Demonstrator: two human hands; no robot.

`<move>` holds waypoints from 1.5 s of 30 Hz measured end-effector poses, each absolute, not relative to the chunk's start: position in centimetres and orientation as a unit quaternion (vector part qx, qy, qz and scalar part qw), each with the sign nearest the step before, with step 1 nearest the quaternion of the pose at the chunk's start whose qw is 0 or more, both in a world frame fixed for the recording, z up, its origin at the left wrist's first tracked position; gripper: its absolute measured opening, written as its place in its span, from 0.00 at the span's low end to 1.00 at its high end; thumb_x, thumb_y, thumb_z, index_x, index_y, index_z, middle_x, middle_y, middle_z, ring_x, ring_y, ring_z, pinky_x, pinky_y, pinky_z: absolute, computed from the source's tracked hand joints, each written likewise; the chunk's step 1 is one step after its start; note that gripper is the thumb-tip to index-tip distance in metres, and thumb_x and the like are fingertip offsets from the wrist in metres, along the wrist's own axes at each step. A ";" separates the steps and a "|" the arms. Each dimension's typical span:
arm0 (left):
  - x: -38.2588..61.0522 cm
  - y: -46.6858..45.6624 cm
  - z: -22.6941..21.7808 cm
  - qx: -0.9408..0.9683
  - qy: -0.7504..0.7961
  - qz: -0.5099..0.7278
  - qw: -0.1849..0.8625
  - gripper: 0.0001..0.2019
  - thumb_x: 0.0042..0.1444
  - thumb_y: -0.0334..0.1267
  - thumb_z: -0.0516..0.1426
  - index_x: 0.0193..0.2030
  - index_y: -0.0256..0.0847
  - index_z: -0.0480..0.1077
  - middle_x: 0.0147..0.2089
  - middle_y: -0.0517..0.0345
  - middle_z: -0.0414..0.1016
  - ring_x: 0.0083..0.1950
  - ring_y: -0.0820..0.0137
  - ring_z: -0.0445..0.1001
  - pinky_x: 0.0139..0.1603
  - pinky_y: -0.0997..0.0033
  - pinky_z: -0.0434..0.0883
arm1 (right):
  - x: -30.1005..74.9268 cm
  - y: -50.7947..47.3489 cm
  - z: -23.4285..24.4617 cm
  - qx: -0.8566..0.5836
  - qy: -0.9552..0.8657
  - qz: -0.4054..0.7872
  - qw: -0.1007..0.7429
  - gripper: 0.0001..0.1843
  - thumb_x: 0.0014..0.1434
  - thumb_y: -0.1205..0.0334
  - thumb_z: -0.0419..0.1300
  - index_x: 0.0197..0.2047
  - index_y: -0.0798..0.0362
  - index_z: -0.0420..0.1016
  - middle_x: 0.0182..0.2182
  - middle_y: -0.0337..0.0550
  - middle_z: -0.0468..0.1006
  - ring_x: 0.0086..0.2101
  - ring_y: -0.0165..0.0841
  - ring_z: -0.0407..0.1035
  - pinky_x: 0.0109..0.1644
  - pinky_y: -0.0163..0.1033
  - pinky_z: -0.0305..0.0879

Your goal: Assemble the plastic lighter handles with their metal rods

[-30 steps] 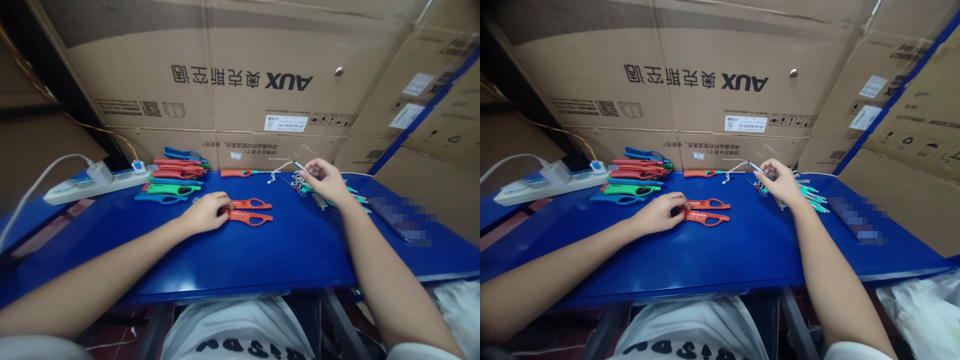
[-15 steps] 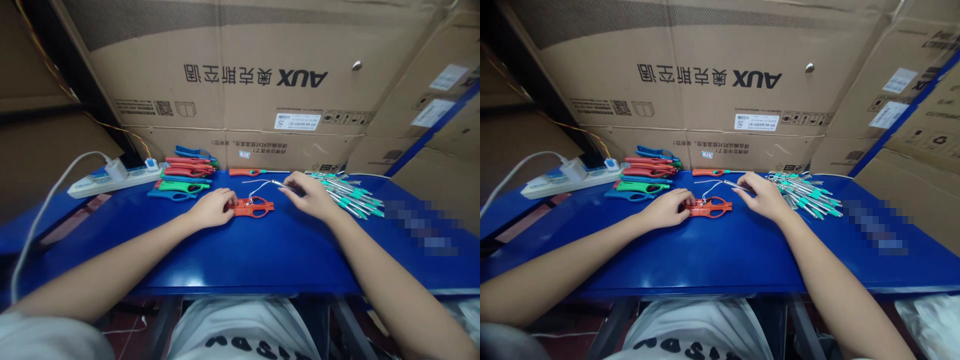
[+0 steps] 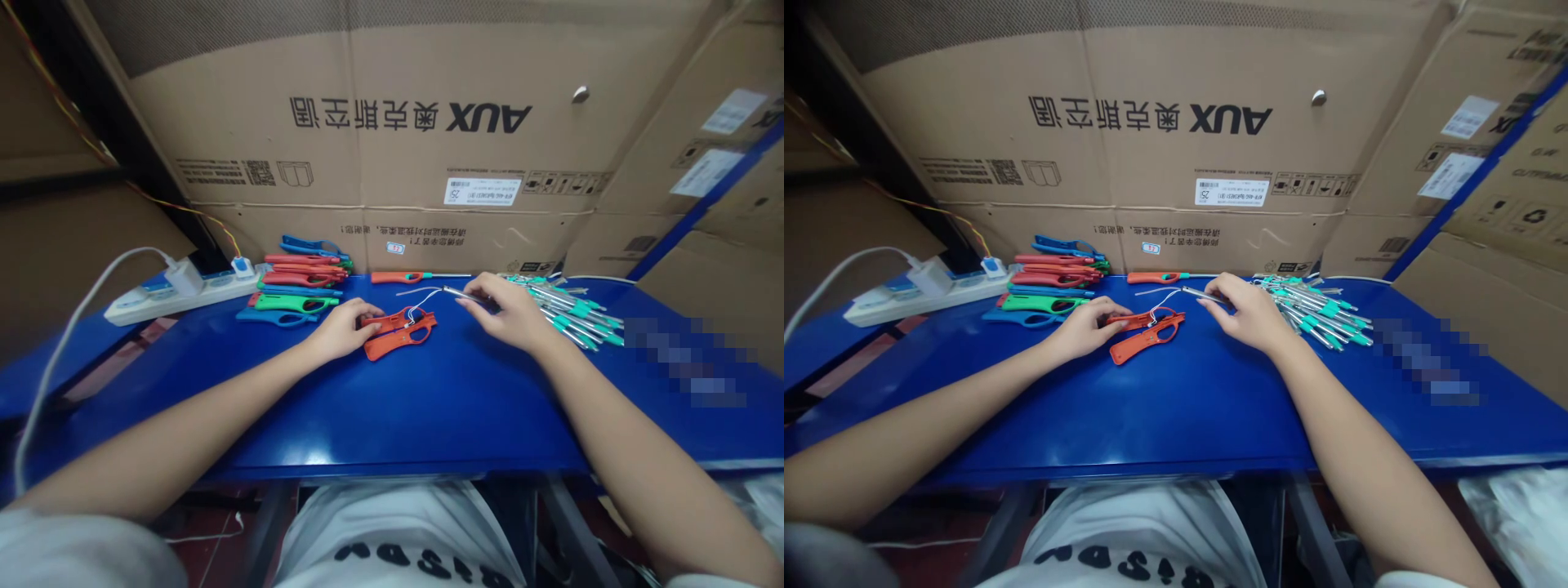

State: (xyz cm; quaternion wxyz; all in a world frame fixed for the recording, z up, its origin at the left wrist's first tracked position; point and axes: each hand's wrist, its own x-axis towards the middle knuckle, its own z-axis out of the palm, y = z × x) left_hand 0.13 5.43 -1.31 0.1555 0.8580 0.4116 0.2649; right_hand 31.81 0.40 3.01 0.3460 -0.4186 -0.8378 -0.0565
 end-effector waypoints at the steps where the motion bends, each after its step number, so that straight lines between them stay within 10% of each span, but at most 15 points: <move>1: 0.1 5.5 -1.3 0.848 0.417 0.284 0.163 0.13 0.59 0.40 0.57 0.46 0.39 0.78 0.39 0.53 0.75 0.36 0.67 0.73 0.39 0.66 0.71 | 31.8 0.4 3.0 -0.421 -0.837 -0.057 0.346 0.07 0.67 0.56 0.58 0.39 0.49 0.71 0.33 0.43 0.76 0.31 0.34 0.68 0.35 0.39 0.62; 14: 1.6 1.1 1.0 0.885 0.360 0.233 0.182 0.15 0.54 0.33 0.55 0.47 0.41 0.76 0.31 0.60 0.75 0.31 0.69 0.72 0.33 0.70 0.68 | 32.2 0.3 3.5 -0.458 -0.798 -0.094 0.380 0.08 0.66 0.55 0.56 0.37 0.49 0.70 0.31 0.44 0.76 0.31 0.36 0.69 0.35 0.41 0.63; 22: 1.1 1.6 1.0 0.947 0.262 0.176 0.060 0.12 0.58 0.33 0.56 0.46 0.42 0.76 0.43 0.52 0.77 0.46 0.61 0.73 0.48 0.62 0.69 | 32.2 0.4 3.4 -0.464 -0.801 -0.095 0.367 0.09 0.66 0.54 0.57 0.36 0.49 0.70 0.30 0.43 0.75 0.30 0.35 0.68 0.35 0.40 0.63; 28: 0.8 2.0 1.2 0.959 0.225 0.154 0.077 0.19 0.61 0.52 0.59 0.53 0.45 0.76 0.52 0.51 0.77 0.53 0.59 0.73 0.55 0.59 0.67 | 32.3 0.4 3.4 -0.465 -0.801 -0.090 0.368 0.10 0.66 0.53 0.56 0.36 0.49 0.70 0.31 0.44 0.76 0.30 0.35 0.68 0.35 0.41 0.64; 45: 1.5 1.6 0.3 0.966 0.127 0.156 0.162 0.18 0.66 0.42 0.58 0.62 0.47 0.72 0.62 0.50 0.75 0.65 0.61 0.71 0.68 0.58 0.66 | 32.3 0.5 3.2 -0.463 -0.808 -0.094 0.351 0.09 0.66 0.54 0.57 0.36 0.49 0.70 0.30 0.42 0.75 0.29 0.35 0.67 0.34 0.40 0.62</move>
